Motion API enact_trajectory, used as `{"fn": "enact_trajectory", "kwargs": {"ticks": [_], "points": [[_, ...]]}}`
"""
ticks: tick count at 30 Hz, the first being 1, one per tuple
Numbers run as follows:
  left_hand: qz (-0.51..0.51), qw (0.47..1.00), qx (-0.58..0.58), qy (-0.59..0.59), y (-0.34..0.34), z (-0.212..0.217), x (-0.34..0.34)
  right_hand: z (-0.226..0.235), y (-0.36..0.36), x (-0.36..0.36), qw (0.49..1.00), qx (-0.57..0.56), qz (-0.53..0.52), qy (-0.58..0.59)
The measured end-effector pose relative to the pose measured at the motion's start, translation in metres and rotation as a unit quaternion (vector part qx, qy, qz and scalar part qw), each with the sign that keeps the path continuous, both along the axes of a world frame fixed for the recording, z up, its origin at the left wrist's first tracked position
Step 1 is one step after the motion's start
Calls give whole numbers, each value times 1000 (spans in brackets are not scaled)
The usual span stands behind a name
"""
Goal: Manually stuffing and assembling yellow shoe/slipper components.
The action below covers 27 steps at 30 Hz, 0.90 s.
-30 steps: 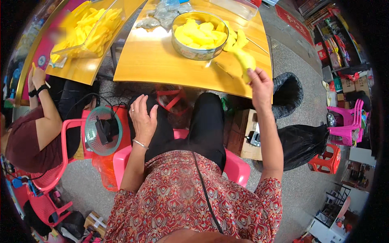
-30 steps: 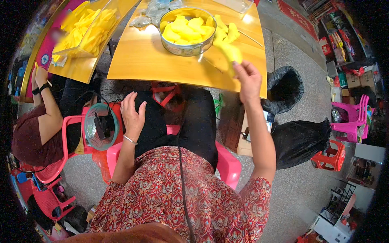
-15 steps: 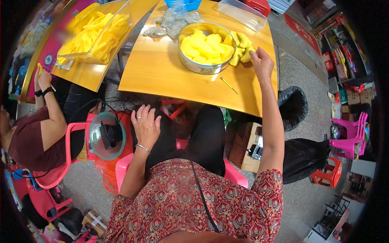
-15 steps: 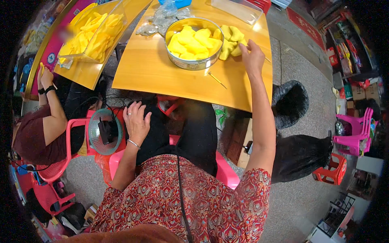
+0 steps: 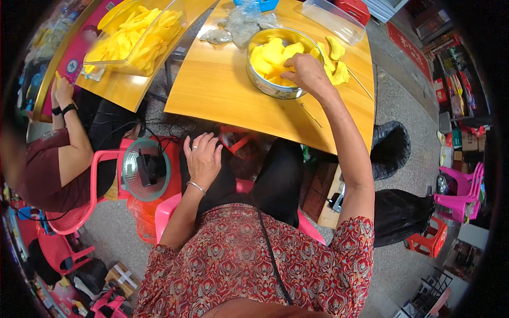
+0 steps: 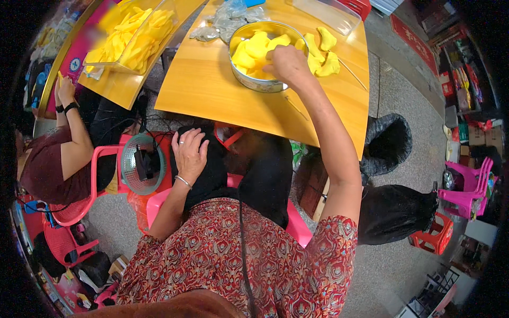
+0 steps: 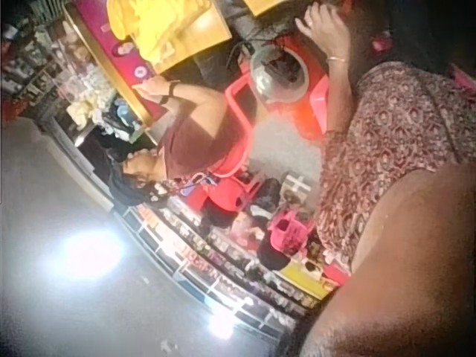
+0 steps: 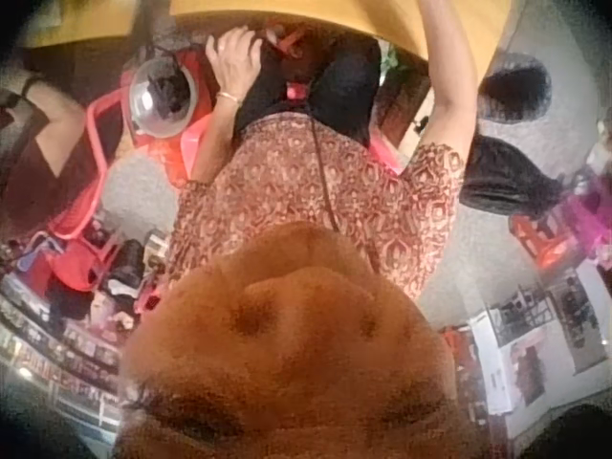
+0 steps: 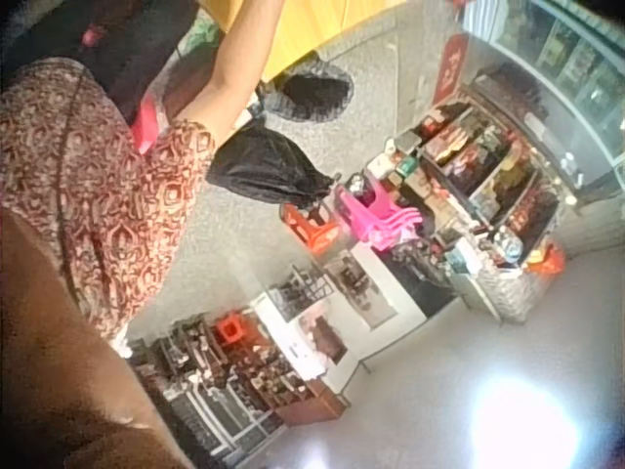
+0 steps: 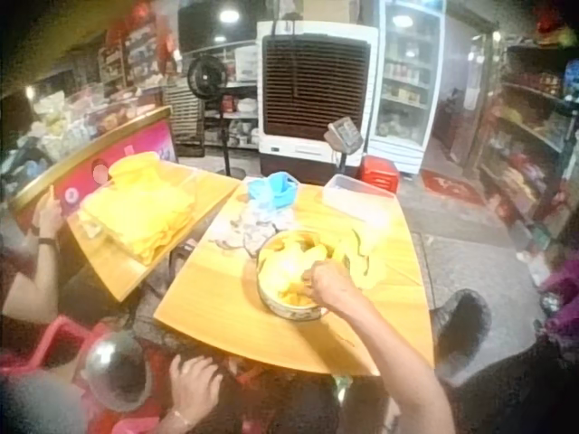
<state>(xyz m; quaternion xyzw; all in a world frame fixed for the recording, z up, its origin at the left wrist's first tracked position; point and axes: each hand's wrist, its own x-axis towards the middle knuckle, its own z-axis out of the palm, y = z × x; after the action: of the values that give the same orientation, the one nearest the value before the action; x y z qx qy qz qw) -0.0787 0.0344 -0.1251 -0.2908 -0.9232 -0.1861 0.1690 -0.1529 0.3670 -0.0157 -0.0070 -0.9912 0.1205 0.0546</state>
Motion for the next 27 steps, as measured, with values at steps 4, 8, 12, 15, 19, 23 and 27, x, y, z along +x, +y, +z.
{"fn": "enact_trajectory", "kwargs": {"ticks": [4, 8, 12, 15, 19, 23, 27], "points": [[-1, 1000, 16, -7, 3, 4, 0, -6, 11, -6, 987, -69, 4, 143], [-6, 999, 30, -10, 3, 7, 0, 20, 13, 5, 873, -461, -31, 155], [-26, 991, 123, -34, 3, 7, 1, 43, -7, 40, 806, -581, -25, 114], [-29, 956, 272, -111, 18, 24, 10, 24, -38, 73, 775, -625, -16, 96], [-149, 818, 470, -296, 43, 64, 18, 10, -98, 107, 654, -755, 23, -33], [-173, 726, 535, -397, 49, 93, 7, -11, -123, 121, 493, -856, 37, -152], [-159, 613, 604, -484, 38, 91, 7, -36, -137, 130, 418, -884, 25, -208]]}}
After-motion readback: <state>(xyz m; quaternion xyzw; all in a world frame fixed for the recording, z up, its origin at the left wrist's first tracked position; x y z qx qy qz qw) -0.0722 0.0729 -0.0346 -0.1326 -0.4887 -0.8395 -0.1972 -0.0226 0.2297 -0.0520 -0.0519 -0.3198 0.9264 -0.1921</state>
